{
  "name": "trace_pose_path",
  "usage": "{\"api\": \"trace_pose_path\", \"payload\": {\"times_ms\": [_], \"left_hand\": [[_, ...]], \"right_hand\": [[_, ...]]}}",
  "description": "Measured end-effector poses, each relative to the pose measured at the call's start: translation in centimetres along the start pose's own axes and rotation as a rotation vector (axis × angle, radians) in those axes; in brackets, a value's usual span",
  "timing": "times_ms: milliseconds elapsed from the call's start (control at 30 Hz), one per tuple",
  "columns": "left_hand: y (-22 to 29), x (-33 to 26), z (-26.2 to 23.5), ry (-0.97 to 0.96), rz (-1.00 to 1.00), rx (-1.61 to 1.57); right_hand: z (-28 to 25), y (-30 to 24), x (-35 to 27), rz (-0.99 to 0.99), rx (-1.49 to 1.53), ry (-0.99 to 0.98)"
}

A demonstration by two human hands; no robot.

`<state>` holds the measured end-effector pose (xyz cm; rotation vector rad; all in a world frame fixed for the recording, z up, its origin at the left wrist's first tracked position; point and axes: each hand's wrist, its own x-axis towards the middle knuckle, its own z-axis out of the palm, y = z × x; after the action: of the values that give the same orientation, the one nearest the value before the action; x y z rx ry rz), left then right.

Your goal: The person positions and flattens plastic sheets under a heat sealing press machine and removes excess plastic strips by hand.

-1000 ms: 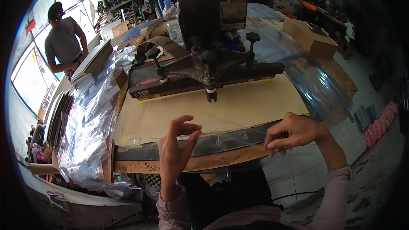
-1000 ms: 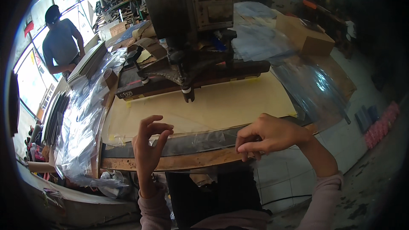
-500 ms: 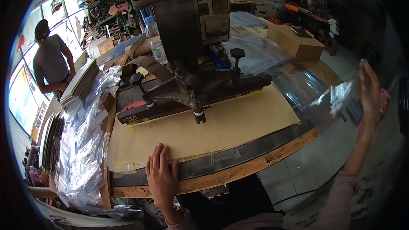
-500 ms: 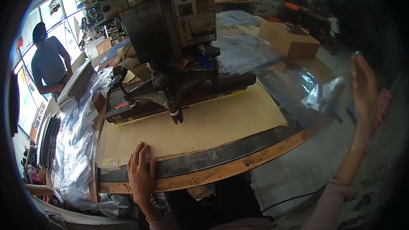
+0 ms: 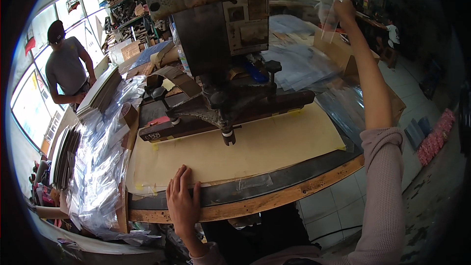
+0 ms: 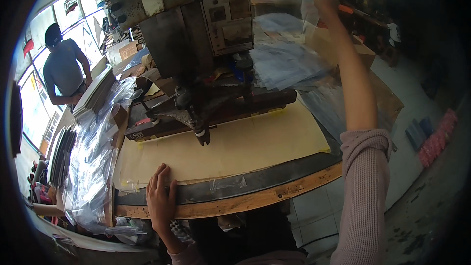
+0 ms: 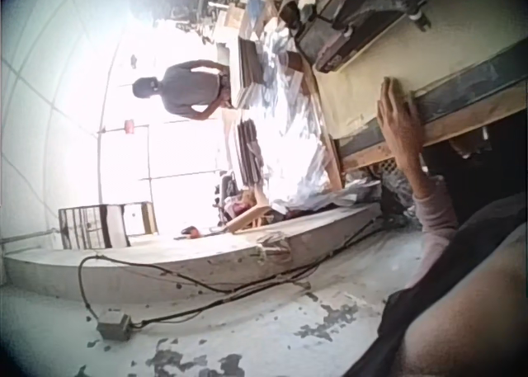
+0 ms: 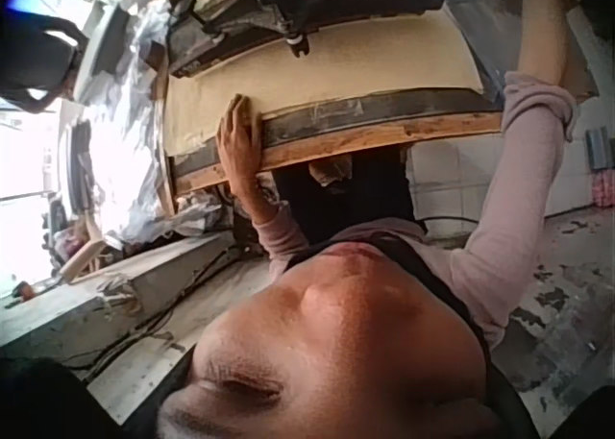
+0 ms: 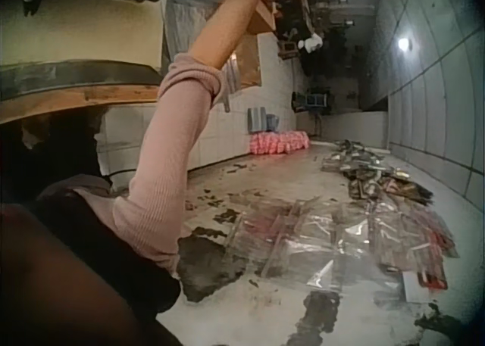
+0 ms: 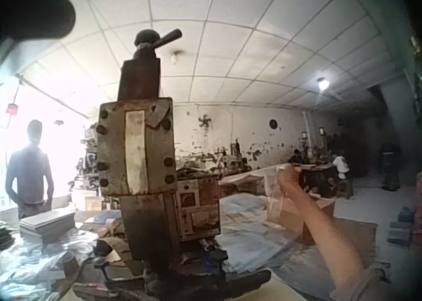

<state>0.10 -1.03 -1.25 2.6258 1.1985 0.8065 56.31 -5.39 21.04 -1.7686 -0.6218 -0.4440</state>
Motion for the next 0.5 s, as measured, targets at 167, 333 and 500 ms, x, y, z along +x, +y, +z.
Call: {"api": "trace_pose_path", "payload": {"times_ms": [167, 333, 500], "left_hand": [[0.2, 0.2, -0.2, -0.004, 0.004, -0.014], [0.1, 0.3, -0.1, -0.012, 0.009, 0.007], [0.2, 0.3, -0.1, -0.029, 0.003, -0.003]], "right_hand": [[3.1, 12.8, -2.7, 0.224, 0.222, 0.112], [6.4, 16.3, -10.4, 0.600, 0.583, 0.212], [8.4, 17.6, -10.9, 0.675, 0.503, 0.192]]}}
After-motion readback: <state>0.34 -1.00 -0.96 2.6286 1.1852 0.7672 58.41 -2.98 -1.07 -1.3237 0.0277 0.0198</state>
